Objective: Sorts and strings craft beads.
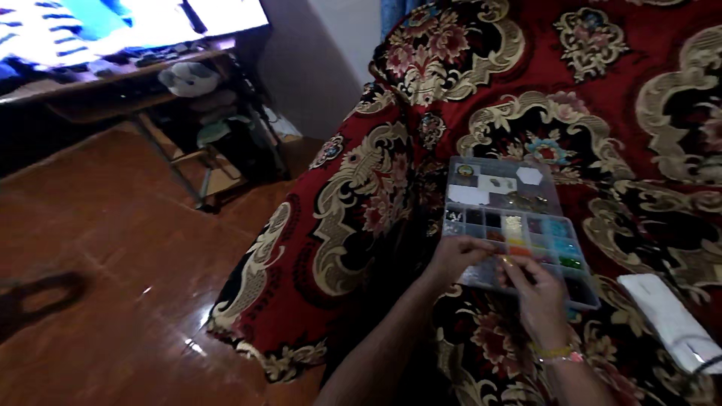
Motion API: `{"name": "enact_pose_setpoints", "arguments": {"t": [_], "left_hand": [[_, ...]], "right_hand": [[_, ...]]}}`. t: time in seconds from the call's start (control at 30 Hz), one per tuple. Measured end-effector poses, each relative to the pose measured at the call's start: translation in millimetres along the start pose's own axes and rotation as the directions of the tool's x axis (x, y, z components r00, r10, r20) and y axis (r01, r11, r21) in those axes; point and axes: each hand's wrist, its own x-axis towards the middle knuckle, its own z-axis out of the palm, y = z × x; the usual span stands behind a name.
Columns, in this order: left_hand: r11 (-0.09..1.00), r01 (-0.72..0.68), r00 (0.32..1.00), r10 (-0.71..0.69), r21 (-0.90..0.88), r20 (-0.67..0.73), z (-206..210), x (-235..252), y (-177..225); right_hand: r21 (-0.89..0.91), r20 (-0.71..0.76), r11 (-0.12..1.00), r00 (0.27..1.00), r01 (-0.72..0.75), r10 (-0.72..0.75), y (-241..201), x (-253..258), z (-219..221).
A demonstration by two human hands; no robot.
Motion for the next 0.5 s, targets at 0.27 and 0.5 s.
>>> {"name": "enact_pose_setpoints", "arguments": {"t": [0.27, 0.5], "left_hand": [[0.881, 0.237, 0.972, -0.217, -0.410, 0.094, 0.8, 1.2, -1.2], [0.837, 0.278, 0.960, -0.217, -0.472, 0.179, -0.7, 2.5, -8.7]], "right_hand": [[0.035, 0.046, 0.999, 0.999, -0.027, 0.025, -0.1, -1.5, 3.4], [0.084, 0.073, 0.994, 0.995, -0.069, 0.063, -1.7, -5.0, 8.3]]}}
